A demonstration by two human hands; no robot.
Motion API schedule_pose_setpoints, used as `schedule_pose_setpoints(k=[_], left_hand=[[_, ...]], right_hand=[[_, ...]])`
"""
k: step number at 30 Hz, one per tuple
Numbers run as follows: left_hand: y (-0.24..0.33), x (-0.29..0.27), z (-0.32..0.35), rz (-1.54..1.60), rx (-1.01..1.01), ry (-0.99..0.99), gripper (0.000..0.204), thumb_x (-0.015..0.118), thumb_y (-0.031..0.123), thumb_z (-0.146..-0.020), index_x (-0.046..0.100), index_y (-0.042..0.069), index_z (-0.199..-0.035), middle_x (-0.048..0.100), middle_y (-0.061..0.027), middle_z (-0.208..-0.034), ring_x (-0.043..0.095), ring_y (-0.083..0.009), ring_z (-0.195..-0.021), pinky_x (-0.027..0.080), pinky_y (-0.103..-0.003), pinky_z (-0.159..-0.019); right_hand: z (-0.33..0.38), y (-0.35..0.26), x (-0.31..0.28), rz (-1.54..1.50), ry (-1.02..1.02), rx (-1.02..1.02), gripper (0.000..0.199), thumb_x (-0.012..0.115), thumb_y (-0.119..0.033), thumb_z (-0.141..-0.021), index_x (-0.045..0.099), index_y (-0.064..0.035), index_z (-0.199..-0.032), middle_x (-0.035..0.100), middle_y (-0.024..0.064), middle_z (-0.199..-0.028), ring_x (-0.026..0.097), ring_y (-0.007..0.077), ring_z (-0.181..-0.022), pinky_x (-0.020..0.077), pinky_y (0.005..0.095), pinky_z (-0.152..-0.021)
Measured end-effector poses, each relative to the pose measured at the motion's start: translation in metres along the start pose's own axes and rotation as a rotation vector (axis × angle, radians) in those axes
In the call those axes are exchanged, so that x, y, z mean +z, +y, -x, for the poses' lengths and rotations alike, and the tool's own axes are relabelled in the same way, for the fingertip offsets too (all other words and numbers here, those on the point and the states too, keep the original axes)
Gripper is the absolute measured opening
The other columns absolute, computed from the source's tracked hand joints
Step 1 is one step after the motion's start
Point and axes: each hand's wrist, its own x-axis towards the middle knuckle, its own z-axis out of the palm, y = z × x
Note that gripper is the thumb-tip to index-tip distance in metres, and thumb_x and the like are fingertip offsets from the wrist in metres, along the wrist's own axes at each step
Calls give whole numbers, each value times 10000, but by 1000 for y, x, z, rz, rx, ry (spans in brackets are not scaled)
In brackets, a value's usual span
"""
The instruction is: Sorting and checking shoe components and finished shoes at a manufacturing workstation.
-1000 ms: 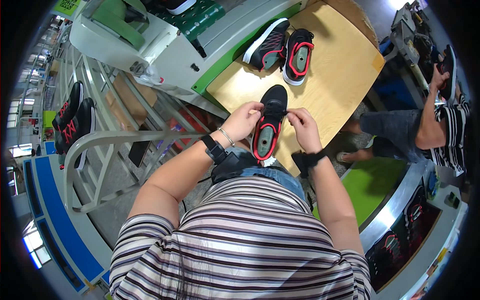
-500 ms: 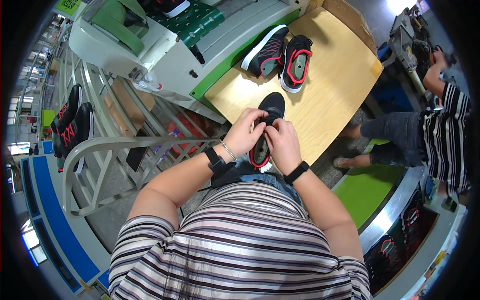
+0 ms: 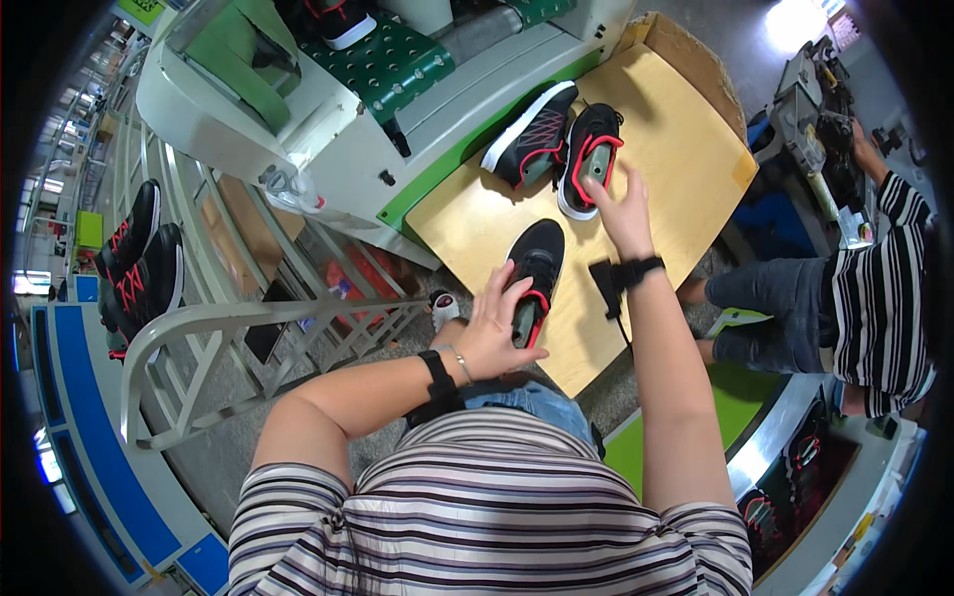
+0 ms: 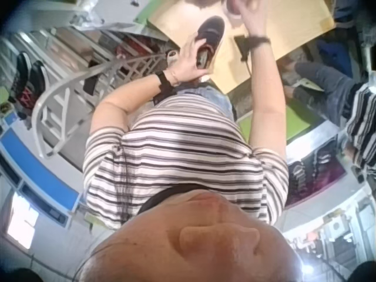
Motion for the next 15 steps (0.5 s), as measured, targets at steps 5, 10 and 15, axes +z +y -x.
schedule_pose_setpoints(k=[5, 10, 15], left_hand=[[-12, 26, -1, 323, -104, 71, 905, 727, 24, -723, 299, 102, -1516, 249, -295, -1556, 277, -506, -1449, 295, -507, -1183], [-35, -46, 7, 744, -342, 72, 909, 712, -78, -701, 310, 82, -1501, 443, -150, -1425, 438, -267, -1349, 371, -384, -1137], [-57, -39, -5, 809, -376, 342, 864, 639, -99, -728, 277, 62, -1496, 381, -197, -1452, 460, -283, -1317, 434, -397, -1078]], right_hand=[[-51, 55, 63, -239, 17, 188, 1085, 815, -202, -715, 169, -35, -1570, 499, 286, -1424, 517, 398, -1318, 427, 409, -1091], [15, 39, -5, -571, -225, 334, 976, 729, -33, -722, 209, -30, -1547, 559, 181, -1295, 575, 304, -1161, 478, 385, -1004], [183, 53, -20, -191, -299, 158, 1036, 853, -264, -767, 176, -15, -1509, 445, 211, -1391, 507, 341, -1270, 445, 406, -1058]])
